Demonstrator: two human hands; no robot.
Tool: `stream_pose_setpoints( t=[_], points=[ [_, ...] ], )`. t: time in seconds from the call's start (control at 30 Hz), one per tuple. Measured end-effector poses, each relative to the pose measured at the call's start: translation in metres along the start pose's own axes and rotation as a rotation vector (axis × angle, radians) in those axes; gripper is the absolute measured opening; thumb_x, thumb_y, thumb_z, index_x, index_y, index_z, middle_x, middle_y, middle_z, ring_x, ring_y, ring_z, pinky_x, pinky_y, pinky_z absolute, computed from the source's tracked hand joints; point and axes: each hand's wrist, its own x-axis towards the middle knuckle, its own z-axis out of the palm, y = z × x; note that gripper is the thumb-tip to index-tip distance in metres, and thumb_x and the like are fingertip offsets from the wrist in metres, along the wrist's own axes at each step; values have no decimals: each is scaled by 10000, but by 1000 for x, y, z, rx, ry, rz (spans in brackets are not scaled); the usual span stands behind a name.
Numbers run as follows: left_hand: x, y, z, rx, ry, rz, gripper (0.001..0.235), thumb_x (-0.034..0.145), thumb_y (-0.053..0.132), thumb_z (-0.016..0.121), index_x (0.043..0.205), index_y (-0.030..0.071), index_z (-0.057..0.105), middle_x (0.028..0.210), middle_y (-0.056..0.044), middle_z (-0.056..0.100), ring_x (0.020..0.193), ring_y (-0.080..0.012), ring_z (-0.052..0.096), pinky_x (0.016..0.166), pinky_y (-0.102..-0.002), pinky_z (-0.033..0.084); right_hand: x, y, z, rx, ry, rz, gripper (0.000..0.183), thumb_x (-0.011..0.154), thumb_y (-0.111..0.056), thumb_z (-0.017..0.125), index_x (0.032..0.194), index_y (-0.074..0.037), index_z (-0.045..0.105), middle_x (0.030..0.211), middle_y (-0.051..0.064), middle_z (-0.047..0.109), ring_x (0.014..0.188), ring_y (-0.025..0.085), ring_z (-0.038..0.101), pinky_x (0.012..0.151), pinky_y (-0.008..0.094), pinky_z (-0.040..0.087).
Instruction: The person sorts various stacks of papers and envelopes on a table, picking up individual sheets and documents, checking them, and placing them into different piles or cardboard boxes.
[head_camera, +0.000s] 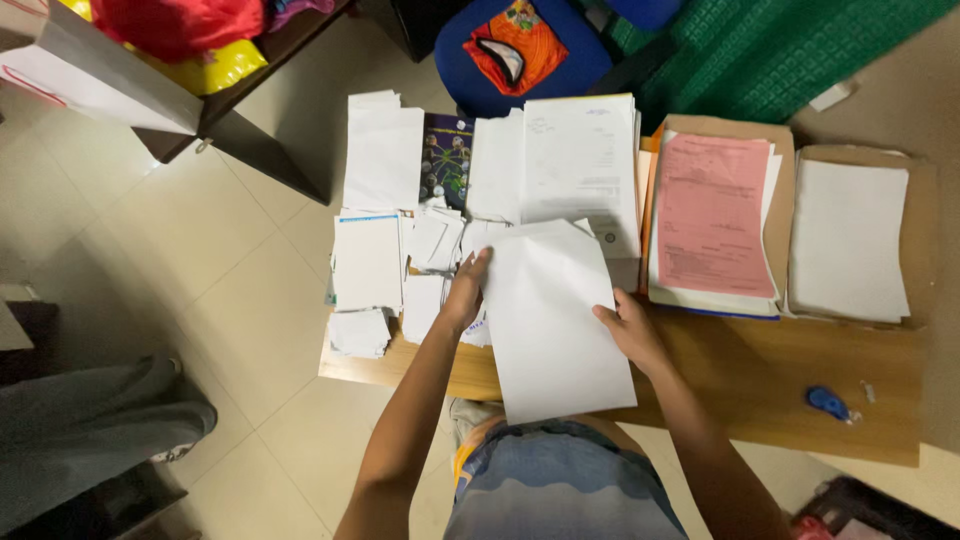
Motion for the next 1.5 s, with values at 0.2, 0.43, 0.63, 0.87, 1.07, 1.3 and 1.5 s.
stream_pose_setpoints(
  t=[0.2, 0.43, 0.63, 0.87, 1.07, 1.3, 1.5],
  points=[
    [-33, 28, 35, 133, 103, 121, 812, 981, 202, 691, 1578, -24, 189, 1528, -251, 450, 1354, -254, 541, 1118, -308, 467, 5, 39, -1, -151, 79, -69, 474, 994, -226, 668, 1366, -1, 478, 1307, 189, 615, 1167, 260, 646, 931, 362, 541],
    [-84, 67, 62, 419, -133, 206, 440, 1004, 53, 653, 1426, 62, 532, 1255, -272, 620, 1045, -243, 572, 894, -317, 512, 22, -28, -17, -105, 187, -268, 594, 987, -248, 630, 1485, -52, 372, 1507, 189, 490, 1349, 296, 533, 1035, 398, 499],
    [-62, 63, 51, 570, -296, 487, 569, 941, -38, 624, 1465, 137, 488, 1485, -148, 518, 1436, -187, 380, 1016, -360, 388, 95, -7, -22, 113, 51, -183, 596, 1061, -322, 552, 1571, -106, 333, 1571, 137, 410, 1463, 222, 400, 1117, 362, 420],
    [-25, -25, -3, 860, 174, 296, 813, 909, 103, 648, 1594, 136, 213, 1427, -236, 544, 1174, -372, 656, 982, -448, 533, 97, 77, 6, -105, 234, -120, 545, 992, -308, 654, 1439, -56, 470, 1401, 163, 556, 1299, 265, 551, 1026, 367, 478],
    [-37, -73, -23, 987, 181, 475, 796, 883, 107, 708, 1554, 100, 279, 1392, -299, 559, 1254, -454, 588, 1013, -480, 506, 28, 122, 20, -215, 359, -181, 546, 976, -243, 680, 1424, -19, 464, 1369, 180, 573, 1223, 308, 564, 1007, 376, 501],
    [-4, -112, -36, 871, 222, 402, 630, 937, -10, 580, 1531, 101, 406, 1329, -307, 625, 1302, -442, 578, 1057, -450, 508, 45, 117, 19, -352, 426, -170, 453, 984, -227, 662, 1352, 1, 530, 1250, 200, 643, 1083, 283, 673, 889, 393, 552],
    [-11, -134, -30, 467, 88, 347, 602, 850, -107, 499, 1418, 82, 431, 1297, -138, 591, 1177, -212, 580, 901, -331, 512, 68, 106, 16, -352, 443, -131, 378, 928, -219, 729, 1209, 9, 621, 1088, 171, 709, 969, 271, 689, 847, 373, 539]
  ],
)
